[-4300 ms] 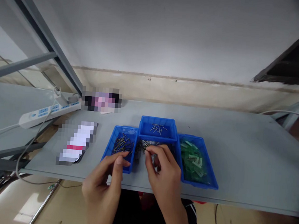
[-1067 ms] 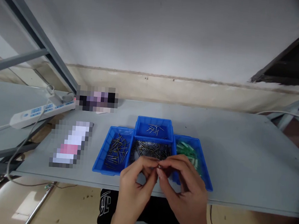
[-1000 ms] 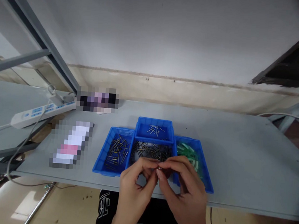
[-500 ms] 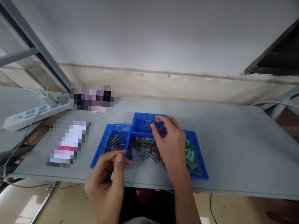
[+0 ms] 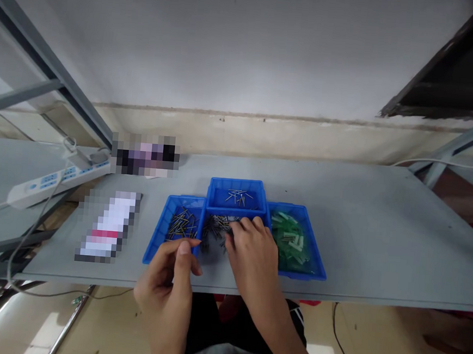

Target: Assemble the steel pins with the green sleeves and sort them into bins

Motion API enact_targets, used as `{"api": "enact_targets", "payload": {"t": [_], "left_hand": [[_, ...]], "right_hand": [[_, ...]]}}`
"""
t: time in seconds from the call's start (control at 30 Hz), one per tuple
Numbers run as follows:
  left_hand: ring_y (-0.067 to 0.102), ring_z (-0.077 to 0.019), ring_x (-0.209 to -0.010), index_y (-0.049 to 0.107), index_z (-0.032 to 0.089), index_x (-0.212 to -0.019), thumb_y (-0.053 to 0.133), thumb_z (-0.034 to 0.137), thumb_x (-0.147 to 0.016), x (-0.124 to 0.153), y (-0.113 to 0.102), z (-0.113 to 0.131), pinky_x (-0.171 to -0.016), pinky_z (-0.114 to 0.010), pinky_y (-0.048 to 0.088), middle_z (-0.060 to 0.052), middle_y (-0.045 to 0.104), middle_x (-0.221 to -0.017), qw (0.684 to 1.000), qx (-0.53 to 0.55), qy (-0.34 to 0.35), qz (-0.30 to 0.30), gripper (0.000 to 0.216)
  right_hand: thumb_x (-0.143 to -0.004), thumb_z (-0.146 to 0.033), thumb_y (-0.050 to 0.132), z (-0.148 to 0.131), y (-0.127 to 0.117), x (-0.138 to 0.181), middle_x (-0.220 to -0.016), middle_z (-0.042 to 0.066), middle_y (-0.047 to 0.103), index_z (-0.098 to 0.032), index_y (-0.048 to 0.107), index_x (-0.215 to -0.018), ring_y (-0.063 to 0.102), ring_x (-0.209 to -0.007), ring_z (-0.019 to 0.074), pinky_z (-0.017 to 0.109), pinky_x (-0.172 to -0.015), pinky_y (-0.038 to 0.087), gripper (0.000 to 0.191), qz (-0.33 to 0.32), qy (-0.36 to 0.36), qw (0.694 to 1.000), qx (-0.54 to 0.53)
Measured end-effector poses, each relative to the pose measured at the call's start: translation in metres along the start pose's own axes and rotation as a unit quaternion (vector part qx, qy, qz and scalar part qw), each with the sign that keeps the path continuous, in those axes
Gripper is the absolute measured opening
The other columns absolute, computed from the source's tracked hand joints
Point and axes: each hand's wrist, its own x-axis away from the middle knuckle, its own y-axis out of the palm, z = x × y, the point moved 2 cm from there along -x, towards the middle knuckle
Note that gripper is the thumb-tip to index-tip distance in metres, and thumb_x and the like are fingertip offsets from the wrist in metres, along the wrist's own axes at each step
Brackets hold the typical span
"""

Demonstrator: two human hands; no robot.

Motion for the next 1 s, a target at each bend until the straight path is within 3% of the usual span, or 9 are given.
{"api": "enact_targets", "payload": {"t": [0.2,0.47,0.73,0.87,1.0], "left_hand": [[0.058,-0.0111,-0.059,0.079,0.024,-0.094,0.067,0.047,-0.108,-0.003,-0.002,0.001,-0.058,-0.022,0.047,0.005,0.063,-0.065,1.000,-0.005,0.006,-0.003,0.030],[0.059,-0.0109,-0.061,0.079,0.025,-0.094,0.068,0.049,-0.108,-0.002,-0.004,0.000,-0.064,-0.022,0.049,0.005,0.061,-0.066,1.000,0.006,-0.005,-0.007,0.029],[0.059,-0.0113,-0.062,0.079,0.026,-0.096,0.067,0.048,-0.109,-0.004,-0.003,-0.002,-0.063,-0.023,0.048,0.005,0.064,-0.069,1.000,0.015,-0.010,-0.011,0.028],[0.064,-0.0128,-0.070,0.078,0.025,-0.092,0.066,0.043,-0.110,-0.005,-0.004,0.000,-0.070,-0.024,0.052,0.003,0.070,-0.078,0.999,0.000,0.026,-0.021,0.028],[0.065,-0.0133,-0.070,0.080,0.028,-0.102,0.068,0.031,-0.109,-0.005,-0.001,0.005,-0.067,-0.025,0.053,0.001,0.075,-0.091,0.989,-0.025,0.103,-0.102,0.014]], "right_hand": [[-0.102,-0.012,0.070,0.001,0.005,0.001,-0.105,0.009,0.079,-0.019,0.077,-0.106,0.068,-0.109,0.0332,0.047,-0.090,0.052,0.011,-0.012,0.013,1.000,0.004],[-0.103,-0.014,0.070,0.002,0.010,0.002,-0.105,0.007,0.081,-0.020,0.076,-0.103,0.072,-0.107,0.0305,0.043,-0.088,0.051,0.008,-0.016,0.010,1.000,0.006],[-0.100,-0.012,0.071,0.000,0.006,0.002,-0.096,0.004,0.079,-0.022,0.073,-0.098,0.077,-0.093,0.0267,0.037,-0.073,0.048,0.010,-0.005,0.028,1.000,-0.003],[-0.101,-0.014,0.069,0.006,-0.009,0.006,-0.095,0.003,0.078,-0.023,0.070,-0.094,0.076,-0.088,0.0235,0.032,-0.066,0.045,0.011,0.039,0.031,0.997,-0.054],[-0.100,-0.016,0.066,0.014,-0.026,0.024,-0.089,0.000,0.076,-0.024,0.069,-0.091,0.075,-0.078,0.0202,0.031,-0.067,0.049,0.012,0.089,0.030,0.977,-0.190]]}}
